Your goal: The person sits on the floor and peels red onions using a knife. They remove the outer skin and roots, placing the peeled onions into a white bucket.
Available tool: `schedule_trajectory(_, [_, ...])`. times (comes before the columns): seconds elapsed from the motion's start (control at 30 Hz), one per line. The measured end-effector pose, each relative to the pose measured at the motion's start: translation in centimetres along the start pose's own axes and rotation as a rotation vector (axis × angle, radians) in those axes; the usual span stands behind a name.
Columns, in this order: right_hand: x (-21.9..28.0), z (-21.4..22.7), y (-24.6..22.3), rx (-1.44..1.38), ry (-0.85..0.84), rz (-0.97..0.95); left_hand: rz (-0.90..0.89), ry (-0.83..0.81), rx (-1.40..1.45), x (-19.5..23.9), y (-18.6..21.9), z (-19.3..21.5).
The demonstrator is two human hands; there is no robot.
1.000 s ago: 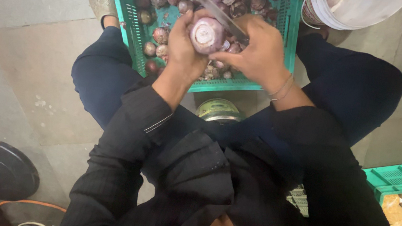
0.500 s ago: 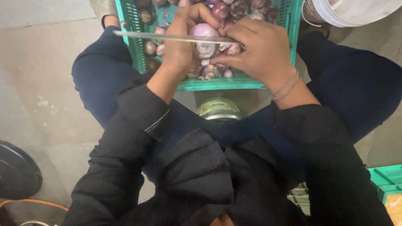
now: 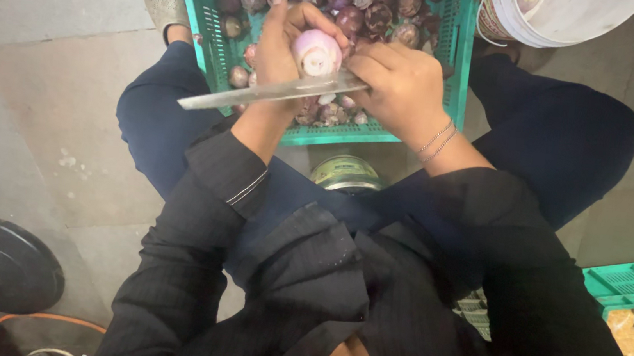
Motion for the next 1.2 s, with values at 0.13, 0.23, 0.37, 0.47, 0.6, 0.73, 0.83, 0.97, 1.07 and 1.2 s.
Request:
schedule_trajectory(0.13, [0.0, 0.2, 0.1, -0.041, 0.021, -0.022, -0.003, -0.028, 0.057, 0.1, 0.2, -0.1])
schedule_trajectory(0.23, [-0.3, 0.4, 0.5, -0.12, 0.042, -0.072, 0.076, 0.016, 0.11, 0.0, -0.5, 0.1])
schedule_trajectory(0.37, [-0.6, 0.0, 1.1, -0.144, 0.036, -0.162, 0.115, 0.152, 0.305, -0.1, -2.2, 0.5])
schedule_trajectory(0.47, [-0.4, -1.1, 1.5, -0.135, 0.022, -0.226, 0.143, 0.472, 0.399, 0.1, -4.4, 2.6])
schedule_trajectory(0.6, [0.1, -2.7, 1.6, -0.135, -0.004, -0.273, 0.121, 0.603, 0.453, -0.1, -5.6, 4.7])
schedule_trajectory(0.73, [-0.1, -3.4, 0.6, -0.082, -0.032, -0.218, -0.082, 0.56, 0.472, -0.7, -4.5, 5.2])
schedule_trajectory(0.83, [-0.1, -2.9, 1.3, -0.198, -0.011, -0.269, 0.057, 0.563, 0.414, -0.3, -5.4, 4.7])
schedule_trajectory(0.97, [0.0, -1.6, 2.9, -0.269, 0.019, -0.308, -0.102, 0.373, 0.21, 0.0, -3.3, 3.3])
schedule_trajectory(1.07, [0.6, -1.2, 3.8, -0.275, 0.006, -0.357, -0.234, 0.27, 0.135, 0.7, -1.8, 2.2])
schedule_trajectory(1.2, [0.2, -1.0, 3.3, -0.31, 0.032, -0.279, -0.343, 0.226, 0.101, 1.1, -0.5, 1.2])
Point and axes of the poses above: each hand's wrist, its own x-axis away from the middle knuckle, its own z-axis out of the back of the hand, y = z × x, the point moved 8 cm from there along -x, towards the middle knuckle, and after that the axes turned 10 degrees about -x, right-handed, at the moved point
